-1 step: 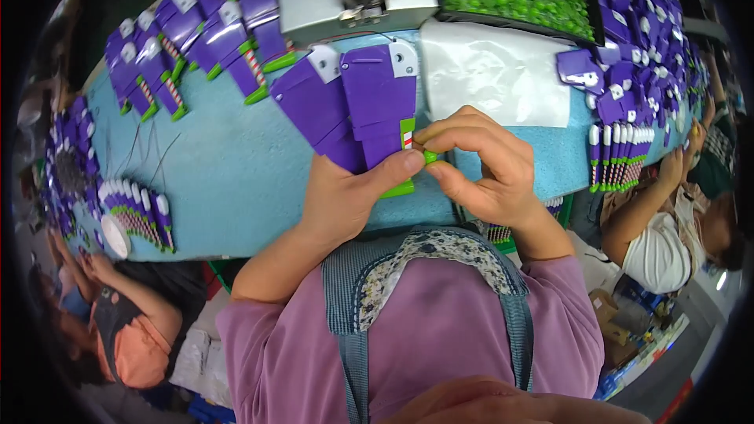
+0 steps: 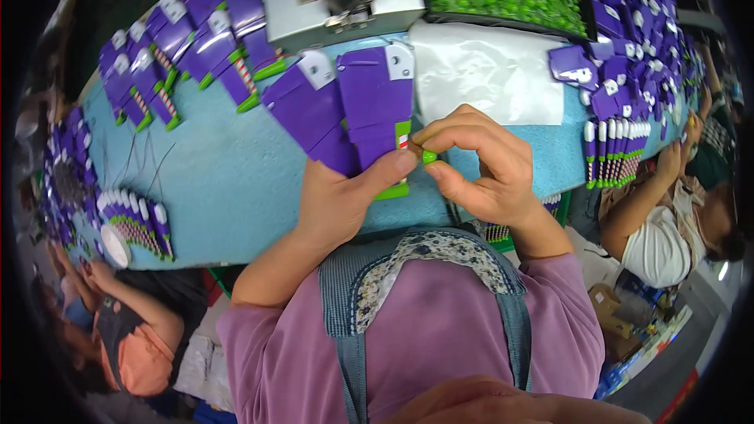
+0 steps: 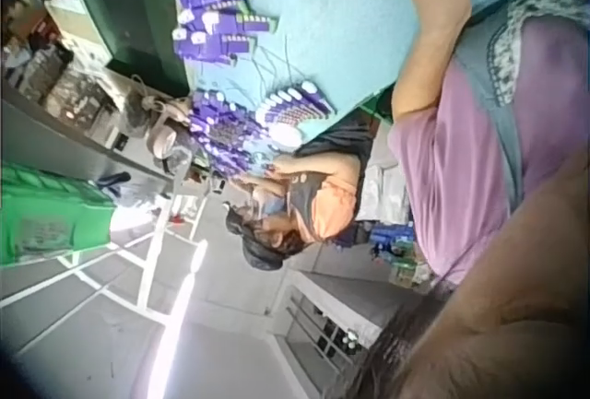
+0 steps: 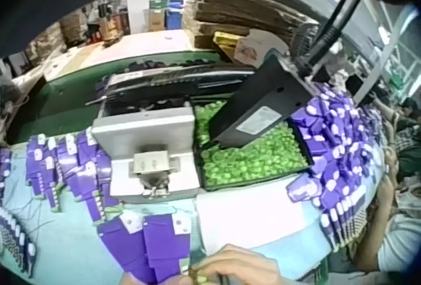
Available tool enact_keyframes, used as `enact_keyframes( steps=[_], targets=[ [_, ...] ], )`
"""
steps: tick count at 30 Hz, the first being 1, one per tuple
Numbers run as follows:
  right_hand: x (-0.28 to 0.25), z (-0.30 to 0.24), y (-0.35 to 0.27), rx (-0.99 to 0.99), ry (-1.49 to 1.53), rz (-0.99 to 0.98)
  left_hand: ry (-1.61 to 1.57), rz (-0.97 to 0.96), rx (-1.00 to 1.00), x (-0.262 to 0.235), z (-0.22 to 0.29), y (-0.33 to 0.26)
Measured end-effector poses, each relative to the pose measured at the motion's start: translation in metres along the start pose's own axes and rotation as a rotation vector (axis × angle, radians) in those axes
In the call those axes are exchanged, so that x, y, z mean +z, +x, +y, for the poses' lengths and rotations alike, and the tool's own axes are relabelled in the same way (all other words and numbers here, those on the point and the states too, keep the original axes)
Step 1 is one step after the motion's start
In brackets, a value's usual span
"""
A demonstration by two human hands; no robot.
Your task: The person assembles small green plastic pins into purple plastic housings by hand, creating assembled units.
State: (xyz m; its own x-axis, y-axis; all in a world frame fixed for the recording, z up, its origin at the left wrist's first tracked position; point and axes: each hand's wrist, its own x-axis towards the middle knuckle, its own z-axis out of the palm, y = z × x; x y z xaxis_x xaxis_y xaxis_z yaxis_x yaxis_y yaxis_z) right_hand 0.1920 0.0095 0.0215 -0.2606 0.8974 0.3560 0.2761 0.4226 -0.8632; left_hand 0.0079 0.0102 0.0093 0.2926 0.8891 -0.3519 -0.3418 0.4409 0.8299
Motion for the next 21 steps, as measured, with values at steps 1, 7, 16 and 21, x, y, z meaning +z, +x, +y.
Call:
enact_keyframes(
  steps=[1, 7, 16, 21],
  targets=[
    [-0.007, 0.002, -0.002, 0.042, -0.008, 0.028, 0.067, -0.011, -0.006, -0.004, -0.004, 0.0],
    [-0.065, 0.045, -0.019, 0.193, -0.733, 0.291, -0.067, 0.063, 0.029, -0.012, -0.009, 0.001],
    [-0.071, 0.067, -0.016, 0.169, -1.002, 0.231, -0.168, -0.04, 0.008, -0.012, -0.007, 0.001],
    [-0.063, 0.042, -0.015, 0.205, -0.54, 0.309, 0.213, -0.125, 0.123, -0.016, -0.005, -0.003]
  ],
)
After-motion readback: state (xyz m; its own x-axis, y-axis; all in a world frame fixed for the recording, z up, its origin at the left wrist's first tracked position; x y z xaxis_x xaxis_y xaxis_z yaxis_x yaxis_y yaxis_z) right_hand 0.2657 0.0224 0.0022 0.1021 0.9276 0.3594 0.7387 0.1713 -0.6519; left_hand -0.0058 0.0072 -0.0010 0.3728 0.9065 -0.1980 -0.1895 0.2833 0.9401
